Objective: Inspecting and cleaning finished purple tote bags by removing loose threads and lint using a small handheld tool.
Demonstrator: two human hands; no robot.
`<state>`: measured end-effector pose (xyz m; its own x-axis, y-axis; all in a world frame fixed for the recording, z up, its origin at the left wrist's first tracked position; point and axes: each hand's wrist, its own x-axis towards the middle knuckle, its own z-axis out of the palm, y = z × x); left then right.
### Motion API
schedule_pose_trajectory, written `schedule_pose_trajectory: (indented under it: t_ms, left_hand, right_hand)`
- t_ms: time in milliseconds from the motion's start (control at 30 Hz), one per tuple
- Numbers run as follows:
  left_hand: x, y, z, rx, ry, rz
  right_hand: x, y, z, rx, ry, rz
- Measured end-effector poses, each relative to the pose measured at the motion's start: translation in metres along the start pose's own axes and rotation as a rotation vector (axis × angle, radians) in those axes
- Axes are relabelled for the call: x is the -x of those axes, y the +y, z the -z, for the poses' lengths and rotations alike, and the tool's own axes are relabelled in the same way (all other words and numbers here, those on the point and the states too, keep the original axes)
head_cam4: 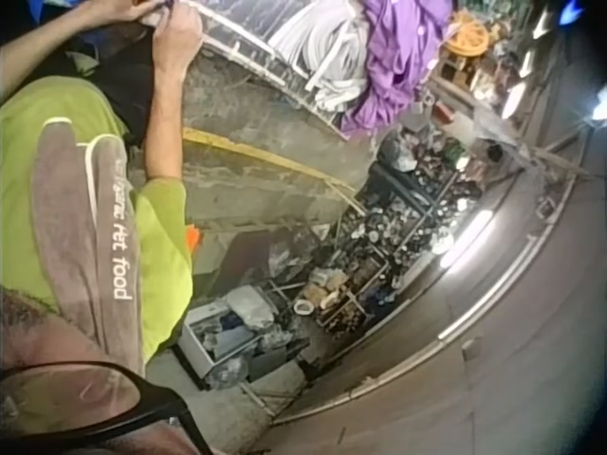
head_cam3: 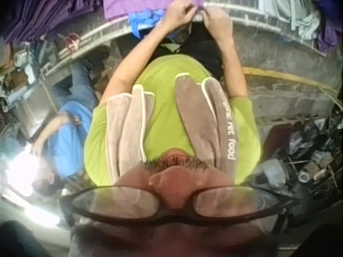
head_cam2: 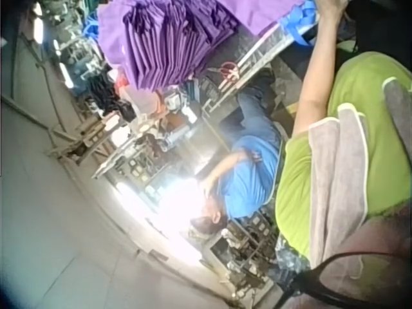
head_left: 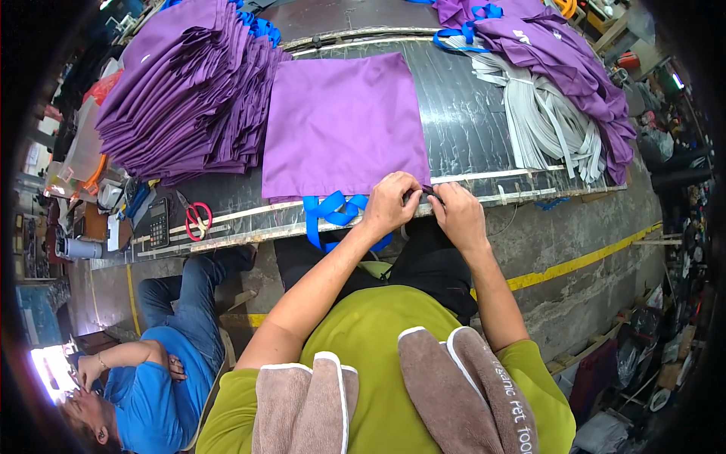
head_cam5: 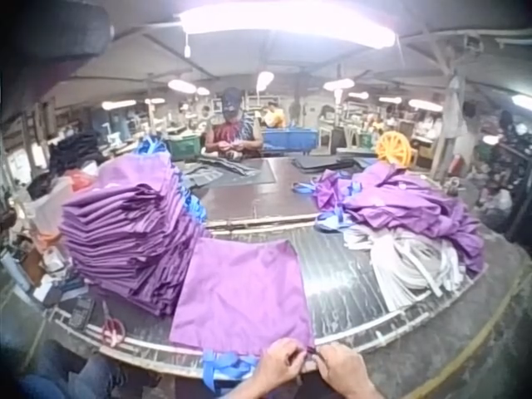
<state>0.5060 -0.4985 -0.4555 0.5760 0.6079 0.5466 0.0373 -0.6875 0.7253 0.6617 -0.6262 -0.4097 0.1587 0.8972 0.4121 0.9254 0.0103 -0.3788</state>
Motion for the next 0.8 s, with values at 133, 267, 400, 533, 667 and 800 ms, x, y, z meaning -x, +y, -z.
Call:
schedule_pose_trajectory:
  t_ms: [133, 267, 400, 533, 667, 800]
  left_hand:
    - [0.0, 0.0, 0.001, 0.001, 0.0, -0.005]
    - [-0.002, 0.009, 0.006, 0.279, 0.32, 0.172]
    - [-0.002, 0.004, 0.035, 0.34, 0.39, 0.254]
    - [-0.001, 0.018, 0.043, 0.06, 0.156, 0.066]
    - [0.002, 0.022, 0.03, -0.178, -0.03, -0.021]
    - [0.002, 0.017, 0.015, -0.294, -0.089, -0.001]
  right_hand:
    - [0.002, 0.001, 0.0, 0.017, -0.048, -0.011]
    - [-0.001, -0.002, 0.007, -0.107, 0.067, -0.208]
    - [0.0, 0.005, 0.008, -0.118, 0.135, -0.326]
    - [-0.001, 0.004, -0.003, -0.268, -0.022, -0.481]
    - [-0.009, -0.012, -0.006, -0.275, 0.035, -0.48]
    - [0.002, -0.002, -0.015, -0.211, 0.172, -0.322]
